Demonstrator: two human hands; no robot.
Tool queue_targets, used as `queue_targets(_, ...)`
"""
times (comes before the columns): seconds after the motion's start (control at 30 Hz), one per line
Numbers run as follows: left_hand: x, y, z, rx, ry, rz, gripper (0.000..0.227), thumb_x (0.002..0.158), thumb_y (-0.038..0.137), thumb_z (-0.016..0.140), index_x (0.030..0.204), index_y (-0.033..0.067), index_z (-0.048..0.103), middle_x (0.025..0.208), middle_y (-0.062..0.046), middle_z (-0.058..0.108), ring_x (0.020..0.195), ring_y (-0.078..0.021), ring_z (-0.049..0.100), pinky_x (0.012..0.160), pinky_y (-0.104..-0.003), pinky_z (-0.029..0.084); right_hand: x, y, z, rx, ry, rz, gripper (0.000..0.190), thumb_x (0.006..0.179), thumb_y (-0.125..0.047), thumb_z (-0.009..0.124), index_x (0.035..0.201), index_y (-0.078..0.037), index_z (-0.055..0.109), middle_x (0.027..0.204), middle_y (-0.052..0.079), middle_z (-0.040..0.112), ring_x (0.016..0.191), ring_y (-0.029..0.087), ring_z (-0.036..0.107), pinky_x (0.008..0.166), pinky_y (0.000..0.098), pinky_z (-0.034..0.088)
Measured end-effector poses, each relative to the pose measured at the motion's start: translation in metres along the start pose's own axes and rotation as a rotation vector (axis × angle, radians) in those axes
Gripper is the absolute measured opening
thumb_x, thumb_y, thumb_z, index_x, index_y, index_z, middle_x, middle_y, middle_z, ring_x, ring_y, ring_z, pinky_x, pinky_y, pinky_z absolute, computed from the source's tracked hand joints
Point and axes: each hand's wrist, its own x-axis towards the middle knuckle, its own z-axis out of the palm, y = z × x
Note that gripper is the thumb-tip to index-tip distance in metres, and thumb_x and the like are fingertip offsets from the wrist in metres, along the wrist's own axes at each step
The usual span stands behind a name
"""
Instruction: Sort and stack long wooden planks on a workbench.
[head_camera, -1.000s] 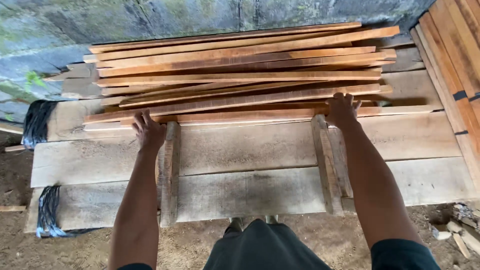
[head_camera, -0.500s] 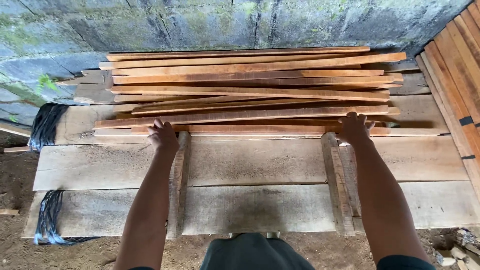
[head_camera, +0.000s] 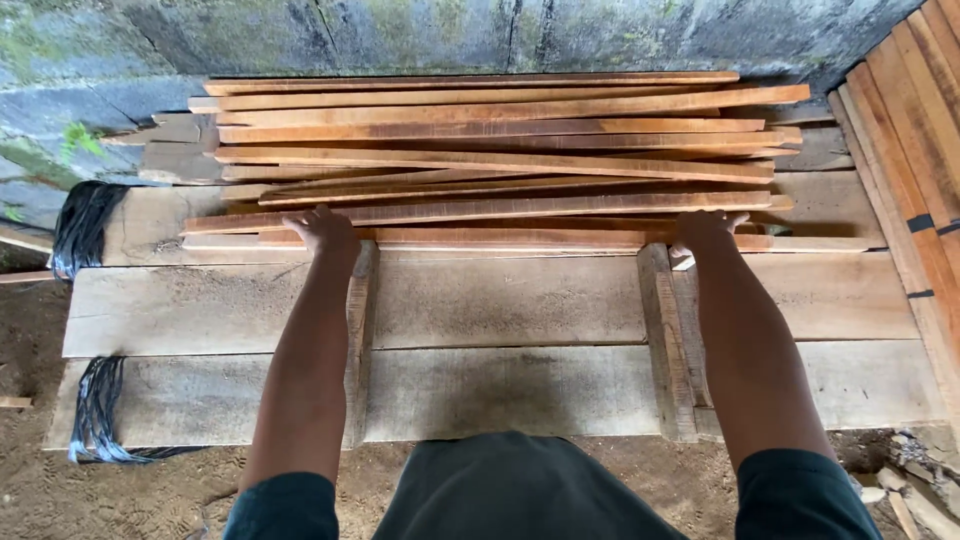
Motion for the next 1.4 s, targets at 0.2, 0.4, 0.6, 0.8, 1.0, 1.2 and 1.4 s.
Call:
queue_targets(0.2, 0.033, 0.02, 0.009, -0.031, -0.067, 0.085, 0.046, 0.101, 0.03, 0.051, 0.142, 0.014, 0.063, 0.148, -0.012, 0.059, 0.146, -0.0361, 0.039, 0.115, -0.077, -0.007, 0.077, -0.006, 0.032, -0.054, 0.165, -0.096, 0.06, 0.091, -0.051, 0.066, 0.144, -0.022, 0.066, 0.148, 0.016, 0.062, 0.146, 0.044, 0.041, 0.115, 0.0795, 0.005)
queue_targets(0.4, 0.049, 0.042, 0.0, -0.012, -0.068, 0.129, 0.043, 0.098, 0.029, 0.055, 0.138, 0.0179, 0.067, 0.147, -0.007, 0.062, 0.146, -0.0326, 0.038, 0.116, -0.076, -0.005, 0.106, -0.018, 0.019, 0.017, 0.226, -0.172, 0.067, 0.089, -0.057, 0.07, 0.146, -0.025, 0.063, 0.148, 0.018, 0.057, 0.147, 0.04, 0.037, 0.118, 0.0742, 0.007)
queue_targets(0.6, 0.117, 0.09, 0.034, 0.059, -0.026, 0.225, 0.052, 0.097, 0.033, 0.053, 0.147, 0.0208, 0.058, 0.16, -0.01, 0.044, 0.152, -0.0319, 0.028, 0.118, -0.075, -0.009, 0.11, -0.053, -0.004, 0.04, 0.275, -0.196, 0.066, 0.093, -0.052, 0.062, 0.151, -0.021, 0.056, 0.151, 0.02, 0.053, 0.152, 0.041, 0.031, 0.119, 0.073, 0.01)
queue_targets(0.8, 0.152, 0.132, 0.036, -0.051, 0.008, 0.323, 0.052, 0.104, 0.031, 0.045, 0.154, 0.0146, 0.041, 0.154, -0.015, 0.042, 0.149, -0.0312, 0.027, 0.12, -0.074, -0.007, 0.11, -0.093, -0.017, 0.141, 0.332, -0.358, 0.071, 0.096, -0.046, 0.062, 0.157, -0.014, 0.044, 0.161, 0.022, 0.039, 0.156, 0.041, 0.02, 0.123, 0.0701, 0.011)
queue_targets(1.0, 0.164, 0.141, 0.02, -0.102, 0.093, 0.418, 0.051, 0.107, 0.029, 0.05, 0.153, 0.0126, 0.039, 0.164, -0.014, 0.034, 0.155, -0.0293, 0.023, 0.124, -0.064, 0.009, 0.119, -0.136, -0.025, 0.271, 0.599, -0.454, 0.068, 0.099, -0.042, 0.062, 0.157, -0.013, 0.041, 0.159, 0.021, 0.041, 0.151, 0.038, 0.031, 0.122, 0.0634, 0.019)
queue_targets(1.2, 0.147, 0.142, -0.007, -0.188, -0.04, 0.428, 0.065, 0.113, 0.037, 0.037, 0.168, 0.0139, 0.008, 0.175, -0.008, 0.011, 0.161, -0.0244, 0.01, 0.129, -0.059, 0.012, 0.125, -0.177, -0.008, 0.362, 0.53, -0.415, 0.072, 0.103, -0.054, 0.053, 0.16, -0.012, 0.04, 0.164, 0.019, 0.041, 0.155, 0.035, 0.03, 0.127, 0.0607, 0.009)
queue_targets(1.4, 0.137, 0.146, 0.021, -0.26, 0.286, 0.414, 0.067, 0.109, 0.047, 0.049, 0.163, 0.0119, 0.03, 0.157, -0.013, 0.043, 0.151, -0.0285, 0.029, 0.108, -0.052, 0.044, 0.125, -0.179, -0.006, 0.431, 0.617, -0.377, 0.061, 0.104, -0.052, 0.055, 0.154, -0.017, 0.048, 0.158, 0.012, 0.049, 0.151, 0.03, 0.038, 0.128, 0.056, 0.01)
